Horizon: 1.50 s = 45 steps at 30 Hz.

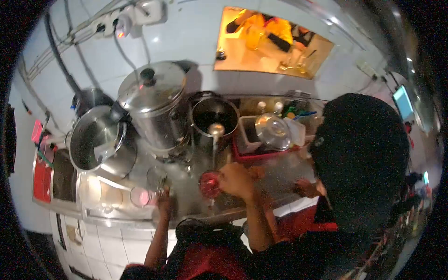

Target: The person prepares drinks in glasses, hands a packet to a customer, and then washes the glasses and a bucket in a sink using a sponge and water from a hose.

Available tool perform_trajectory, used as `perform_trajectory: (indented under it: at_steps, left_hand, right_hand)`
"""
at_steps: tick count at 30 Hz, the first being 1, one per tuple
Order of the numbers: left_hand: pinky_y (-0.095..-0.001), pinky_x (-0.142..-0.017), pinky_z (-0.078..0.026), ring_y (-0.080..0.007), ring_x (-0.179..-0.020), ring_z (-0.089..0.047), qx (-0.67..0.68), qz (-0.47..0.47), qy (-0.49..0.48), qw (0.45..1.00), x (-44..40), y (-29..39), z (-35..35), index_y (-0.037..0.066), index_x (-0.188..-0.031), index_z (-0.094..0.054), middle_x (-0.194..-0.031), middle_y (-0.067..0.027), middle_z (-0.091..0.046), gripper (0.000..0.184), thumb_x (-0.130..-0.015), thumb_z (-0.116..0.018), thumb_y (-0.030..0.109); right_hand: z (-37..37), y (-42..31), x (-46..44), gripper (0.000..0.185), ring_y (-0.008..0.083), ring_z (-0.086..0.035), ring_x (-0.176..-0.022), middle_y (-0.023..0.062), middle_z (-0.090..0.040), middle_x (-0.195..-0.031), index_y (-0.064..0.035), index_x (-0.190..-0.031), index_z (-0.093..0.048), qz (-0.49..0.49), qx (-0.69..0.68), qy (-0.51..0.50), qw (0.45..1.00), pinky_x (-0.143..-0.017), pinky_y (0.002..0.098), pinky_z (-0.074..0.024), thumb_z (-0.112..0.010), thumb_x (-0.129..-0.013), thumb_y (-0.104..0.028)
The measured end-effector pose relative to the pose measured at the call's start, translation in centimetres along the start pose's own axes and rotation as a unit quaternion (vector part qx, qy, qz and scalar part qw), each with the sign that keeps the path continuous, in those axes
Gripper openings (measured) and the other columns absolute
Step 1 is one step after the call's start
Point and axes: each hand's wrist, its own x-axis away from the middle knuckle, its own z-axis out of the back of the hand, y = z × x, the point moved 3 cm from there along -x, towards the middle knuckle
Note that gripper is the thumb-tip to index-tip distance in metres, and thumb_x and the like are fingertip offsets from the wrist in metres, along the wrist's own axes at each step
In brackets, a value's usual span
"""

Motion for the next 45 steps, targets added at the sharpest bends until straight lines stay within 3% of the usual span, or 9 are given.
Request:
perform_trajectory:
  at_steps: [3, 15, 21, 23, 30, 33, 36, 40, 45]
  left_hand:
    - [-0.0418, -0.082, -0.041, -0.0304, -0.101, -0.052, 0.363, 0.364, -0.068, 0.855, -5.7, 1.8, 4.2, 0.007, -0.114, -0.053, -0.116, -0.0137, -0.053, 0.032, -0.088, -0.05, 0.027]
    - [-0.0335, -0.077, -0.042, -0.0197, -0.089, -0.054, 0.373, 0.154, 0.053, 0.914, -10.8, 7.8, 3.3, 0.006, -0.099, -0.052, -0.097, -0.0069, -0.055, 0.047, -0.064, -0.078, 0.022]
    - [-0.0344, -0.078, -0.042, -0.0221, -0.088, -0.053, 0.6, 0.315, 0.098, 0.728, -7.8, 6.8, -6.3, 0.006, -0.089, -0.055, -0.095, -0.007, -0.056, 0.038, -0.066, -0.077, 0.026]
    - [-0.034, -0.08, -0.04, -0.0231, -0.091, -0.053, 0.381, 0.275, 0.053, 0.881, -8.1, 6.8, -3.8, 0.004, -0.087, -0.056, -0.097, -0.009, -0.057, 0.034, -0.071, -0.074, 0.029]
    - [-0.0347, -0.082, -0.04, -0.0222, -0.094, -0.052, -0.022, 0.011, 0.034, 0.999, -7.9, 5.0, 0.1, 0.002, -0.102, -0.059, -0.101, -0.0097, -0.057, 0.038, -0.077, -0.068, 0.028]
    - [-0.0362, -0.08, -0.042, -0.0261, -0.092, -0.055, 0.405, 0.279, -0.02, 0.87, -6.9, 2.7, -0.4, -0.004, -0.102, -0.057, -0.101, -0.0123, -0.057, 0.046, -0.079, -0.067, 0.035]
    - [-0.0343, -0.076, -0.043, -0.0226, -0.088, -0.055, 0.168, 0.212, 0.007, 0.963, -5.6, 0.7, -0.1, -0.006, -0.102, -0.056, -0.094, -0.0123, -0.057, 0.046, -0.079, -0.068, 0.033]
    - [-0.0292, -0.066, -0.043, -0.0162, -0.073, -0.053, 0.58, 0.391, 0.047, 0.713, -7.4, 2.0, 6.4, -0.001, -0.091, -0.055, -0.083, -0.0051, -0.057, 0.037, -0.073, -0.076, 0.024]
    - [-0.0272, -0.067, -0.043, -0.0142, -0.073, -0.051, 0.565, 0.372, 0.032, 0.736, -5.7, 0.2, 5.6, 0.001, -0.088, -0.054, -0.082, -0.0045, -0.056, 0.033, -0.072, -0.076, 0.019]
  right_hand:
    - [-2.7, 2.3, -0.1, 0.022, 0.0371, -0.062, -0.073, 0.0247, -0.06, -0.072, 0.0045, -0.075, -0.063, -0.064, -0.051, -0.083, 0.993, -0.068, 0.0439, -0.0474, -0.057, -0.073, -0.017]
    - [-11.8, 6.8, 0.0, 0.019, 0.0329, -0.061, -0.061, 0.0215, -0.058, -0.062, 0.0027, -0.071, -0.062, -0.09, -0.088, -0.015, 0.992, -0.058, 0.0404, -0.0449, -0.058, -0.074, -0.015]
    - [-13.2, 6.4, 0.3, 0.018, 0.0301, -0.062, -0.056, 0.0193, -0.058, -0.059, 0.0041, -0.072, -0.061, -0.089, -0.084, 0.009, 0.992, -0.055, 0.04, -0.0464, -0.057, -0.075, -0.013]
    - [-15.0, 7.4, 0.3, 0.018, 0.0281, -0.062, -0.054, 0.0187, -0.058, -0.057, 0.0047, -0.071, -0.061, -0.088, -0.106, 0.024, 0.99, -0.053, 0.039, -0.0468, -0.057, -0.075, -0.012]
    - [-15.1, 6.9, -1.1, 0.021, 0.0237, -0.063, -0.049, 0.0172, -0.059, -0.054, 0.0073, -0.068, -0.057, -0.122, -0.176, 0.026, 0.976, -0.047, 0.0338, -0.0483, -0.054, -0.08, -0.009]
    - [-16.6, 8.3, -2.3, 0.022, 0.0371, -0.06, -0.057, 0.0234, -0.055, -0.058, 0.0071, -0.065, -0.056, -0.128, -0.184, 0.073, 0.972, -0.055, 0.0437, -0.045, -0.057, -0.074, -0.013]
    - [-18.4, 10.0, -4.1, 0.024, 0.0368, -0.06, -0.056, 0.0223, -0.056, -0.057, 0.0077, -0.063, -0.056, -0.167, -0.236, 0.078, 0.954, -0.055, 0.0424, -0.0468, -0.057, -0.075, -0.013]
    - [-18.9, 10.0, -7.2, 0.023, 0.0208, -0.063, -0.048, 0.0184, -0.06, -0.056, 0.0087, -0.072, -0.057, -0.139, -0.251, 0.095, 0.953, -0.041, 0.0303, -0.0496, -0.052, -0.084, -0.011]
    - [-14.9, 5.2, -7.2, 0.021, 0.0354, -0.06, -0.077, 0.0205, -0.058, -0.075, 0.0049, -0.086, -0.06, -0.114, -0.135, 0.153, 0.972, -0.071, 0.0434, -0.0475, -0.057, -0.078, -0.015]
